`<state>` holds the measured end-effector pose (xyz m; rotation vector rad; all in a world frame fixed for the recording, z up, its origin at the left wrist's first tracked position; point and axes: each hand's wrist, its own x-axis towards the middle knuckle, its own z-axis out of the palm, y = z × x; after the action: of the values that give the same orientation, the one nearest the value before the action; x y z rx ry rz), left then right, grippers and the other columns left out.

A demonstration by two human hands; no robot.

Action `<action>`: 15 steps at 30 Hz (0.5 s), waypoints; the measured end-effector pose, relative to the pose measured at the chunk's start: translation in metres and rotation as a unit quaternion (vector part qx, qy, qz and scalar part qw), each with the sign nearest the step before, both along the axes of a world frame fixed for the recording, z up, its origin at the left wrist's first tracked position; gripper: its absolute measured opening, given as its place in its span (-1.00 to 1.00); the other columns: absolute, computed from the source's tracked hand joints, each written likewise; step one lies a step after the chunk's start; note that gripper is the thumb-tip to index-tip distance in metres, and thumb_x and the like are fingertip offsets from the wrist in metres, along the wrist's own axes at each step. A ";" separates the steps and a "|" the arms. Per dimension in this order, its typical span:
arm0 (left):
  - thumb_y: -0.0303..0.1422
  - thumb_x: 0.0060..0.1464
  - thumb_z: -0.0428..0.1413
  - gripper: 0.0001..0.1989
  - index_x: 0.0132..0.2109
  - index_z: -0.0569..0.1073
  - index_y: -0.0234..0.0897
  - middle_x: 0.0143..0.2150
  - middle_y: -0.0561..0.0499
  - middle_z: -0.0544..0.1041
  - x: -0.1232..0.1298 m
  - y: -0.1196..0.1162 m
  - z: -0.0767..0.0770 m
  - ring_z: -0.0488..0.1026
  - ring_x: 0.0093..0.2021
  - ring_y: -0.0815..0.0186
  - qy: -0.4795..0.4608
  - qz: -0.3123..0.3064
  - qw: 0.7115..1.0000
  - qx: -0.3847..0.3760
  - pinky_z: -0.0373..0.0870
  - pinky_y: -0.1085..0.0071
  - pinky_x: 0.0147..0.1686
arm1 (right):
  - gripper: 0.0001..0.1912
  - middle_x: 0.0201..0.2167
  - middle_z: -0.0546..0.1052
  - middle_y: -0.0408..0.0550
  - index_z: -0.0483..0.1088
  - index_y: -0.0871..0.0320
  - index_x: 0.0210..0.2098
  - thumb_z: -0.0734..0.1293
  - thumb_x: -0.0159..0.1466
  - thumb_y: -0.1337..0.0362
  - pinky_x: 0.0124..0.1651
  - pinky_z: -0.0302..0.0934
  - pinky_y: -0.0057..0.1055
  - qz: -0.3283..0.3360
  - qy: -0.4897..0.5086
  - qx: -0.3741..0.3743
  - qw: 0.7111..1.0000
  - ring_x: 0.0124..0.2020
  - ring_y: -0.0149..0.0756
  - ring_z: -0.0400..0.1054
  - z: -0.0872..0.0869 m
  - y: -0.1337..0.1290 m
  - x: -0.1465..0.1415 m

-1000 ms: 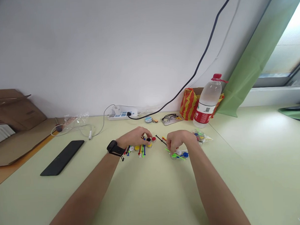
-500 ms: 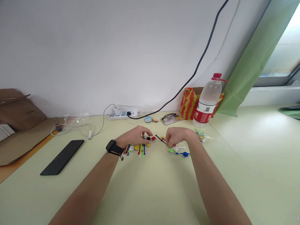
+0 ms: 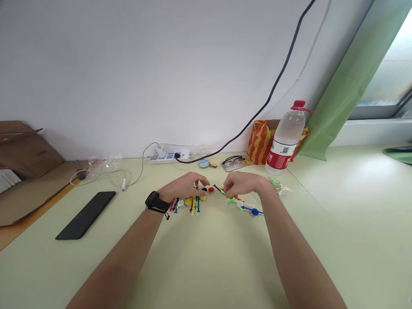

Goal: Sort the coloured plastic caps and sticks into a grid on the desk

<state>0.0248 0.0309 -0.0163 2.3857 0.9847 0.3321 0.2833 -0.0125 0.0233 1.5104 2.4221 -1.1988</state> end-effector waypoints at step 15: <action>-0.20 0.17 0.24 -0.69 -0.03 0.51 -0.29 -0.04 -0.10 0.62 0.018 -0.017 0.022 0.61 -0.14 0.26 -0.260 0.009 0.966 -0.005 0.54 0.31 -0.05 | -0.77 -0.51 0.46 -0.16 0.35 0.12 -0.24 0.40 0.22 0.13 -0.33 0.27 -0.43 -0.201 0.370 -0.002 0.907 -0.46 -0.36 0.37 -0.025 0.012 -0.035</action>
<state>0.0429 0.0140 0.0053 2.1101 0.7531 0.9007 0.2486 -0.0009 -0.0020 1.8702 2.5393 -2.2037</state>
